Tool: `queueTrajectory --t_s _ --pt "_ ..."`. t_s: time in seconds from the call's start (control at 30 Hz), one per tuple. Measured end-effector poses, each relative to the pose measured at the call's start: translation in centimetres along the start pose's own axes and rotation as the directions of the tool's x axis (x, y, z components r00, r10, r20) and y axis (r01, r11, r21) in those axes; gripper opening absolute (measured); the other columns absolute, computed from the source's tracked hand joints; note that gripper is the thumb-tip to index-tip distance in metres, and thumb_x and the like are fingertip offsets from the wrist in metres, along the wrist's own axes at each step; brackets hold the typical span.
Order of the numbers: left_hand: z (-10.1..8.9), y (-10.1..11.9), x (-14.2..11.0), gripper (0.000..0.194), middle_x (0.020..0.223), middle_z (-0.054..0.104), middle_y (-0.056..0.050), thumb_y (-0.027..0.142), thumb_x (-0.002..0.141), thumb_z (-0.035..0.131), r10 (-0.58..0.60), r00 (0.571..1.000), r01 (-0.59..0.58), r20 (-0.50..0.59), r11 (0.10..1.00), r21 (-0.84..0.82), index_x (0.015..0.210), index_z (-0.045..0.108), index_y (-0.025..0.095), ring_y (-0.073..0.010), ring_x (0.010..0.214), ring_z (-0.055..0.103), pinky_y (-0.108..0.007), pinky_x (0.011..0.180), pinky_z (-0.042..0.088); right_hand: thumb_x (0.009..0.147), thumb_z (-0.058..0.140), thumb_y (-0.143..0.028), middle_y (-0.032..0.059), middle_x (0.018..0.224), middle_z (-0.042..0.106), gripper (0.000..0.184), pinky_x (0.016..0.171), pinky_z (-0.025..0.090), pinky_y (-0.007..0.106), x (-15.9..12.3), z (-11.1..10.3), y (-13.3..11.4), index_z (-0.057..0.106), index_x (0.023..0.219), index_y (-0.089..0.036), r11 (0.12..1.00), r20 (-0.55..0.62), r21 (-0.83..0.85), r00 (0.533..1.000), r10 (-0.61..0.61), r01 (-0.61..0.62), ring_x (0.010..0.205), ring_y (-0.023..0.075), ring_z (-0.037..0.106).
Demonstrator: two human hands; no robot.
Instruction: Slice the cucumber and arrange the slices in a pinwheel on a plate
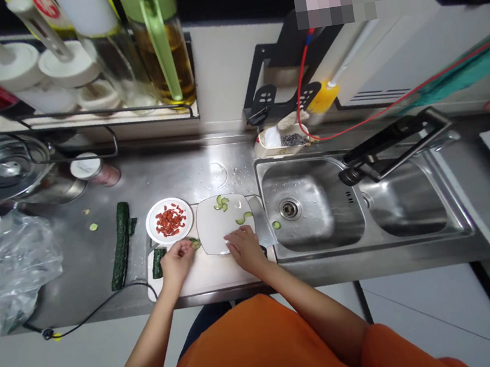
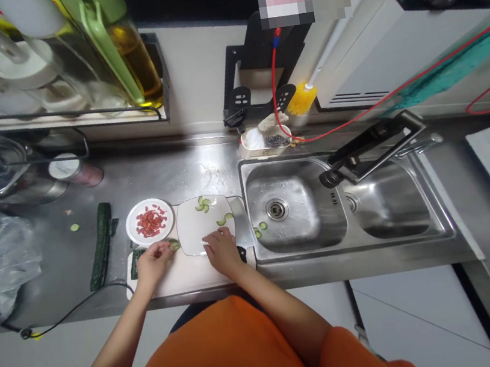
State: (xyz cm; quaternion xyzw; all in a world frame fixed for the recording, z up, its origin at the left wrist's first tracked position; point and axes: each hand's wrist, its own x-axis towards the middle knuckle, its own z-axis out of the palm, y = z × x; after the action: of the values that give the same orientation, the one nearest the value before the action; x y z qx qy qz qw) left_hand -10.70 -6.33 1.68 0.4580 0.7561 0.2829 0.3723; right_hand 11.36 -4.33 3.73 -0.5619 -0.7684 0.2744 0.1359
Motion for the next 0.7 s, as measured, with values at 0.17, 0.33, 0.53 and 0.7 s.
queueTrajectory --t_s 0.17,0.33,0.53,0.7 --pt "0.8 3.1 0.2 0.039 0.066 0.064 -0.001 0.050 0.063 0.068 -0.027 0.970 0.077 0.244 0.977 -0.198 0.082 0.065 0.016 -0.0100 0.057 0.053 -0.021 0.056 0.041 0.084 0.053 -0.023 0.0046 0.093 0.068 0.018 0.084 0.041 0.034 1.2 0.2 -0.2 0.065 0.098 -0.020 0.962 -0.034 0.274 0.999 0.032 -0.022 0.087 0.0171 0.057" --pt "3.0 5.8 0.3 0.037 0.068 0.066 -0.002 0.048 0.060 0.072 0.020 0.902 0.127 0.430 0.942 -0.310 0.078 0.064 0.016 -0.0120 0.063 0.058 -0.023 0.060 0.045 0.079 0.057 -0.027 -0.0001 0.079 0.068 0.014 0.069 0.043 0.025 1.6 -0.8 -0.2 0.068 0.085 -0.020 0.851 0.070 0.484 0.979 0.193 -0.202 0.072 0.0131 0.058" --pt "4.3 6.8 0.2 0.042 0.074 0.068 -0.004 0.046 0.058 0.075 -0.074 0.849 0.305 0.524 0.878 -0.369 0.084 0.065 0.015 -0.0139 0.069 0.062 -0.024 0.064 0.046 0.074 0.057 -0.023 -0.0021 0.067 0.064 0.011 0.064 0.041 0.024 1.4 -2.1 0.8 0.067 0.073 -0.019 0.806 0.085 0.526 0.960 0.268 -0.272 0.065 0.0122 0.056" --pt "4.8 7.2 0.1 0.050 0.078 0.069 -0.009 0.058 0.070 0.062 -0.256 0.767 0.519 0.589 0.787 -0.334 0.090 0.063 0.013 -0.0140 0.069 0.064 -0.022 0.057 0.044 0.074 0.056 -0.025 -0.0014 0.069 0.064 0.012 0.065 0.041 0.024 1.2 -3.5 0.8 0.066 0.074 -0.018 0.772 0.070 0.580 0.960 0.270 -0.259 0.067 0.0122 0.055"
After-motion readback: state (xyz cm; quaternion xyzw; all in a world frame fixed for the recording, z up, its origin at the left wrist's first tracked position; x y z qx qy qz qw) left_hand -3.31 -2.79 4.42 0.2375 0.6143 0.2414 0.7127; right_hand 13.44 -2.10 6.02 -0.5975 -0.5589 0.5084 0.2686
